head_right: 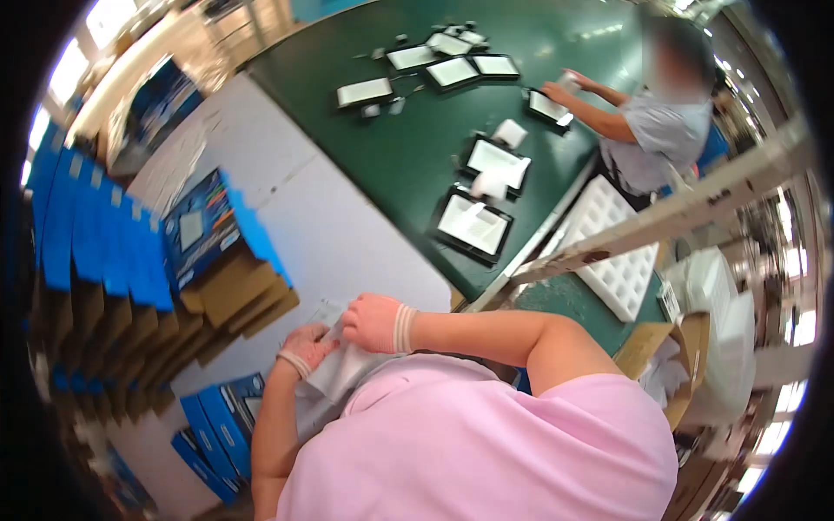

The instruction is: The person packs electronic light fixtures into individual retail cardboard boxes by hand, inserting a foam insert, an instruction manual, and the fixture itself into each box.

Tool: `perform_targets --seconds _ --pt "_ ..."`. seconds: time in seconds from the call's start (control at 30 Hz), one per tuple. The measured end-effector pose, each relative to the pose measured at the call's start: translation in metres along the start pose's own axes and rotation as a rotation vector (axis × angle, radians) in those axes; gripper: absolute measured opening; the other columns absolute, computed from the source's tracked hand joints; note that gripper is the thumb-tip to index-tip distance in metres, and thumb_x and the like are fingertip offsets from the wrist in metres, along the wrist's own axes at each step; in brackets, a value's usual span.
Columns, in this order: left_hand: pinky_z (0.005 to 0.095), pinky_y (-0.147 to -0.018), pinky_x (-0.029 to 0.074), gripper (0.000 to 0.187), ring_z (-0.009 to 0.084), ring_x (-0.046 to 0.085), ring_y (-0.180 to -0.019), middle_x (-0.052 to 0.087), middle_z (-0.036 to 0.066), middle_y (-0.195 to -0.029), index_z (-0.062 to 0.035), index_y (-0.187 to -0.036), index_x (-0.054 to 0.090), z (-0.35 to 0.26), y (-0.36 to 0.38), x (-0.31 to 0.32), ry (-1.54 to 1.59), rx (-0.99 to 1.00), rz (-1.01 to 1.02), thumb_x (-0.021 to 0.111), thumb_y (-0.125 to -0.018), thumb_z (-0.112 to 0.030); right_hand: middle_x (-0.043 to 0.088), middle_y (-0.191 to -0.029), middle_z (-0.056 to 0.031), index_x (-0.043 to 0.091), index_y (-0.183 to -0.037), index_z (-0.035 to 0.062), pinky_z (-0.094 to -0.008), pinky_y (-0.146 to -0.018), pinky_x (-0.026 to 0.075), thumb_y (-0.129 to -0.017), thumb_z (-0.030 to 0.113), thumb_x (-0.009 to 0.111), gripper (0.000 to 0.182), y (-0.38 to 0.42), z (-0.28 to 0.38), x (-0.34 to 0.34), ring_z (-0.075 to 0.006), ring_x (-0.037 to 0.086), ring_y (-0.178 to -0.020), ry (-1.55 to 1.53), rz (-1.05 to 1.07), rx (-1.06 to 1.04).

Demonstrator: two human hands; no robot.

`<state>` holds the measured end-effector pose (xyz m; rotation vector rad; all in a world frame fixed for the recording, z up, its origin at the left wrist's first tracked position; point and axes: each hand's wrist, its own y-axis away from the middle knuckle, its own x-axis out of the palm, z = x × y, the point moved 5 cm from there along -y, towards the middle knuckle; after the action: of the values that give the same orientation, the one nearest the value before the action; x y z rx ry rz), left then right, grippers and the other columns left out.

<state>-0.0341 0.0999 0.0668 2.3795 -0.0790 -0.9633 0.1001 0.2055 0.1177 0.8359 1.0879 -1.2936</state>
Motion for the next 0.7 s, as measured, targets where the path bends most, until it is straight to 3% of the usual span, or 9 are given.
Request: perform_targets --seconds 0.1,0.17,0.2,0.27,0.37,0.43,0.53,0.63,0.7 --pt "0.0436 -0.082 0.048 0.036 0.0382 0.062 -0.096 0.065 0.024 -0.101 -0.0023 -0.101 0.065 0.022 -0.015 0.020 0.212 -0.091 -0.195 0.064 -0.082 -0.033 0.063 -0.092 -0.0127 0.063 -0.090 0.0064 -0.0428 -0.083 0.048 -0.074 0.020 0.066 0.021 0.064 -0.066 -0.038 -0.0314 0.060 -0.093 -0.047 -0.461 0.562" --pt "0.0433 -0.084 0.048 0.034 0.0393 0.062 -0.099 0.066 0.024 -0.101 -0.0022 -0.109 0.062 0.055 -0.024 0.037 0.604 -0.218 -0.293 0.062 -0.083 -0.025 0.059 -0.113 -0.0219 0.057 -0.116 0.0012 -0.0447 -0.095 0.044 -0.072 0.027 0.071 0.053 0.150 -0.129 -0.032 -0.0378 0.056 -0.106 -0.034 -0.709 1.292" --pt "0.0432 -0.084 0.048 0.034 0.0398 0.062 -0.100 0.066 0.023 -0.102 -0.0021 -0.112 0.061 0.076 -0.029 0.051 0.803 -0.287 -0.338 0.061 -0.083 -0.021 0.058 -0.120 -0.0237 0.051 -0.126 -0.0023 -0.0435 -0.099 0.043 -0.075 0.030 0.071 0.064 0.192 -0.154 -0.022 -0.0387 0.056 -0.110 0.019 -0.755 1.431" --pt "0.0420 -0.086 0.049 0.042 0.0391 0.062 -0.101 0.066 0.023 -0.104 -0.0055 -0.125 0.055 0.133 -0.047 0.084 0.516 -0.111 -0.611 0.058 -0.084 -0.016 0.059 -0.124 -0.0235 0.050 -0.129 -0.0054 -0.0404 -0.098 0.043 -0.075 0.034 0.073 0.071 0.264 -0.198 0.017 -0.0357 0.057 -0.113 -0.321 -0.917 1.891" --pt "0.0399 -0.088 0.050 0.056 0.0371 0.063 -0.102 0.066 0.023 -0.109 -0.0123 -0.140 0.043 0.081 -0.037 0.057 0.243 -0.140 -0.701 0.055 -0.085 -0.012 0.053 -0.132 -0.0252 0.047 -0.131 -0.0082 -0.0378 -0.096 0.046 -0.072 0.038 0.077 0.081 0.277 -0.222 0.050 -0.0308 0.056 -0.117 -1.152 -0.946 1.871" --pt "0.0381 -0.089 0.050 0.058 0.0339 0.063 -0.103 0.064 0.022 -0.115 -0.0189 -0.141 0.045 0.029 -0.016 0.033 0.214 -0.224 -0.626 0.052 -0.085 -0.007 0.056 -0.129 -0.0242 0.047 -0.130 -0.0089 -0.0385 -0.093 0.047 -0.070 0.038 0.079 0.082 0.286 -0.253 0.079 -0.0299 0.058 -0.115 -0.996 -0.772 1.879" --pt "0.0386 -0.087 0.050 0.047 0.0345 0.063 -0.100 0.066 0.021 -0.109 -0.0154 -0.129 0.059 0.060 -0.031 0.050 0.257 -0.075 -0.537 0.052 -0.084 -0.005 0.066 -0.108 -0.0201 0.053 -0.120 -0.0099 -0.0399 -0.083 0.050 -0.069 0.035 0.082 0.073 0.265 -0.245 0.066 -0.0291 0.065 -0.097 -0.862 -0.701 1.793" --pt "0.0387 -0.085 0.050 0.035 0.0345 0.064 -0.093 0.067 0.021 -0.101 -0.0109 -0.116 0.068 0.065 -0.047 0.053 0.371 0.173 -0.625 0.054 -0.084 -0.005 0.066 -0.097 -0.0156 0.056 -0.110 -0.0067 -0.0395 -0.077 0.051 -0.070 0.028 0.084 0.059 0.236 -0.246 0.085 -0.0240 0.062 -0.087 -0.885 -1.078 1.685" --pt "0.0387 -0.086 0.049 0.031 0.0349 0.063 -0.093 0.066 0.021 -0.100 -0.0071 -0.114 0.068 0.038 -0.039 0.029 0.215 0.061 -0.569 0.056 -0.086 -0.010 0.064 -0.098 -0.0137 0.056 -0.109 -0.0059 -0.0365 -0.076 0.050 -0.071 0.026 0.082 0.056 0.211 -0.236 0.068 -0.0211 0.060 -0.084 -0.938 -1.224 1.596"
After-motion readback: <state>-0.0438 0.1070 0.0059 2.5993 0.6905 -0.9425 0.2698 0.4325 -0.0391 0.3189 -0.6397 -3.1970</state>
